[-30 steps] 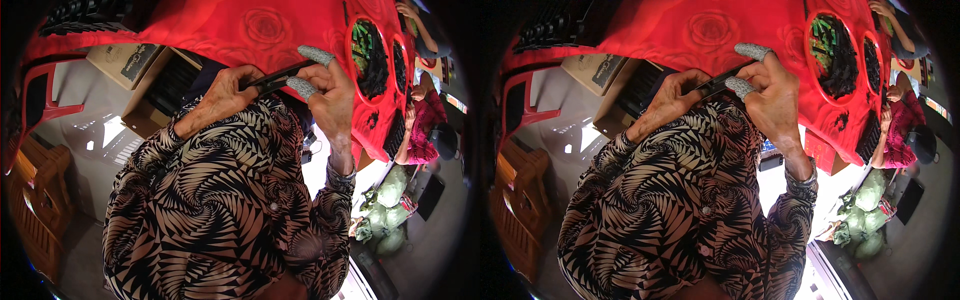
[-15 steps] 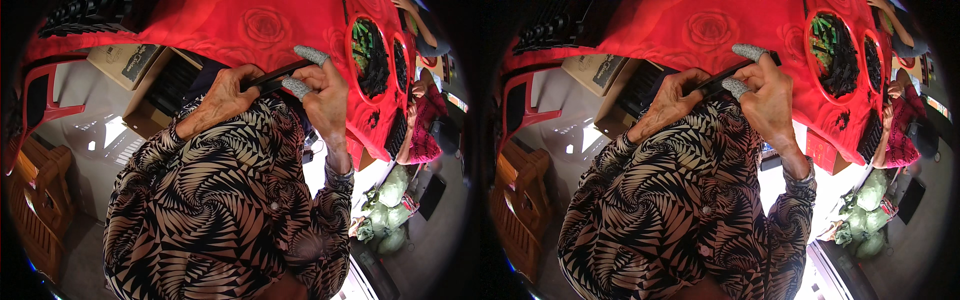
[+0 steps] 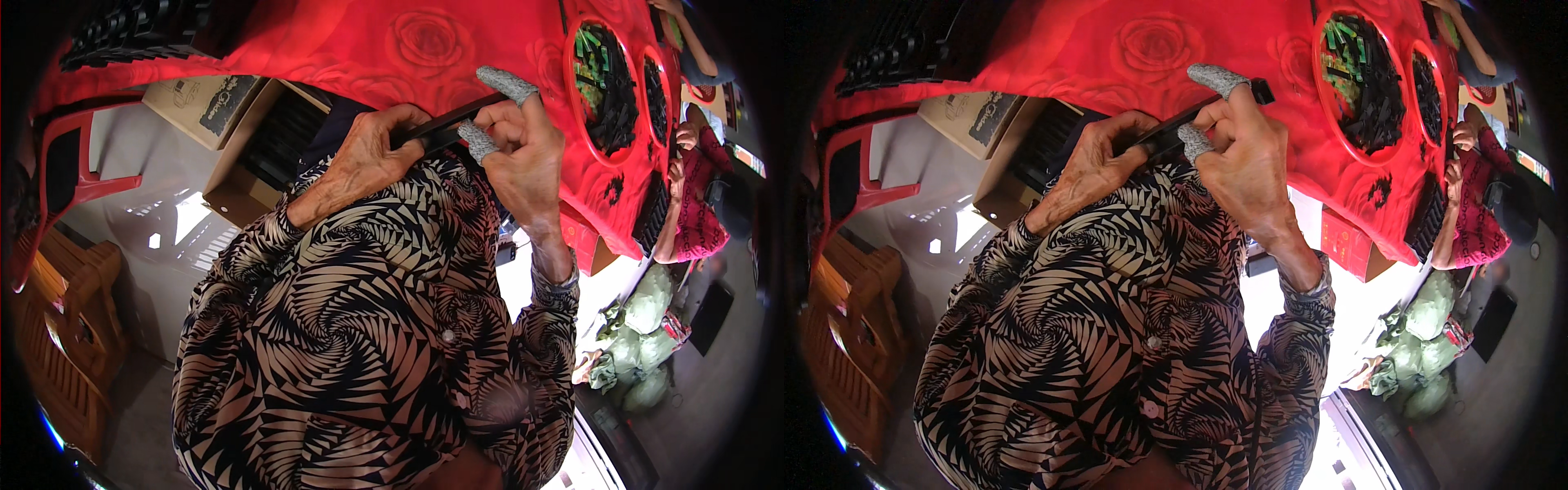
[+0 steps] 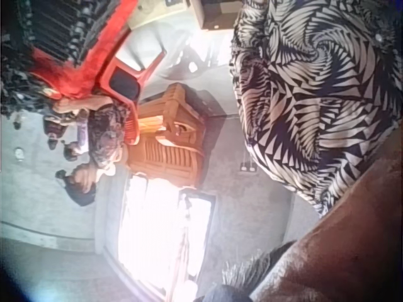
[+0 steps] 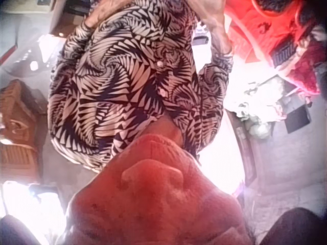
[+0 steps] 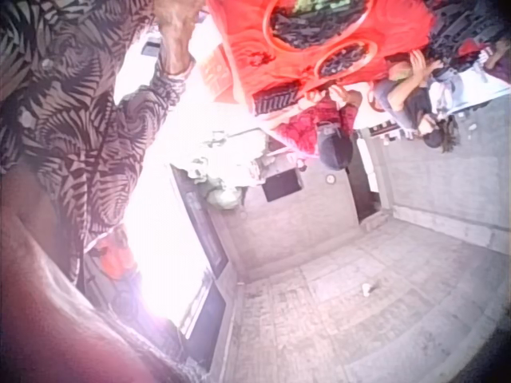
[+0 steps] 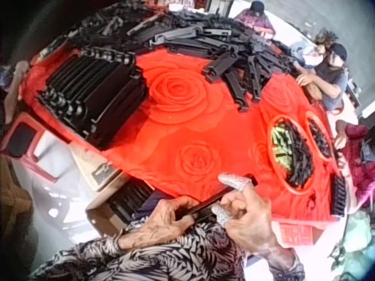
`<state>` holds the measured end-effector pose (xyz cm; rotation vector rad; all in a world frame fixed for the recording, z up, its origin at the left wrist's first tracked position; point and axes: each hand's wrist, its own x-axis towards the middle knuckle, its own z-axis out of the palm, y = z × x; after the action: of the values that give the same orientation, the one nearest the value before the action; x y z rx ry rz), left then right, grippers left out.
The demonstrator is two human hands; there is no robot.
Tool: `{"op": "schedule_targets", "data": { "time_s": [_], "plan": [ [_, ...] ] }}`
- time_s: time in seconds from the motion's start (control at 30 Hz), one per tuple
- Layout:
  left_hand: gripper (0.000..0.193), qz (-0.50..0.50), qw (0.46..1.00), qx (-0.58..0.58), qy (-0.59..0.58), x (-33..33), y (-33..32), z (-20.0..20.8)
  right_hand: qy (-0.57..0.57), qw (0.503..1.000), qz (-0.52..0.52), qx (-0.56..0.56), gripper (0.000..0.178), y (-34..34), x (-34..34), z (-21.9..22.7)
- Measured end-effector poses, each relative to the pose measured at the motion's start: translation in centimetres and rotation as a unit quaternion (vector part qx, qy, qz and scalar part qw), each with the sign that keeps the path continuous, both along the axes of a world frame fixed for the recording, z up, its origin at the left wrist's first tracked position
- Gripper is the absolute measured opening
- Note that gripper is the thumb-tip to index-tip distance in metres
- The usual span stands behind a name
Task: The recorder is assembling small plastic components, wiping them with a cloth and inserting internal parts, while seated at a table with several other workers.
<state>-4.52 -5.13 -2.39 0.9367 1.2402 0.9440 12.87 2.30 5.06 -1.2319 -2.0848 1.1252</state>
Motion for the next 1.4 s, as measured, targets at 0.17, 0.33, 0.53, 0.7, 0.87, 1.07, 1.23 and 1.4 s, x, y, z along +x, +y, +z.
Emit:
{"op": "schedule_targets", "data": {
  "time_s": [0.17,0.33,0.53,0.7,0.87,1.07,1.23,1.4],
  "plan": [
    [0.021,-0.014,1.000,-0.006,0.017,-0.1,0.1,0.1,-0.027,0.999,-0.001,0.035,0.062,-0.2,0.1,-0.5],
    [0.024,0.019,0.998,0.055,-0.019,0.4,0.3,-0.6,-0.022,0.999,-0.007,0.022,0.061,-0.2,-0.1,0.0],
    [0.030,-0.028,0.997,0.027,0.067,0.5,0.6,1.3,-0.028,0.999,-0.012,0.023,0.057,-0.4,-0.1,0.2],
    [0.024,-0.091,0.985,0.059,0.131,0.1,1.2,1.9,-0.009,0.999,-0.002,0.040,0.060,-0.1,0.4,-0.3],
    [0.025,-0.070,0.972,0.127,0.184,0.2,0.9,0.2,0.010,1.000,0.003,0.029,0.060,0.0,0.7,-0.6],
    [0.024,-0.031,0.995,-0.007,0.094,1.2,0.8,1.0,0.010,0.999,0.001,0.054,0.054,-0.2,0.8,-1.1],
    [0.025,-0.005,0.995,0.005,0.102,1.6,0.6,0.6,-0.001,0.998,-0.003,0.069,0.050,-0.3,0.6,-1.8],
    [0.022,0.026,0.991,0.048,0.119,2.0,0.9,0.5,-0.010,0.996,-0.032,0.079,0.052,-0.5,0.2,-1.1]
  ]
}}
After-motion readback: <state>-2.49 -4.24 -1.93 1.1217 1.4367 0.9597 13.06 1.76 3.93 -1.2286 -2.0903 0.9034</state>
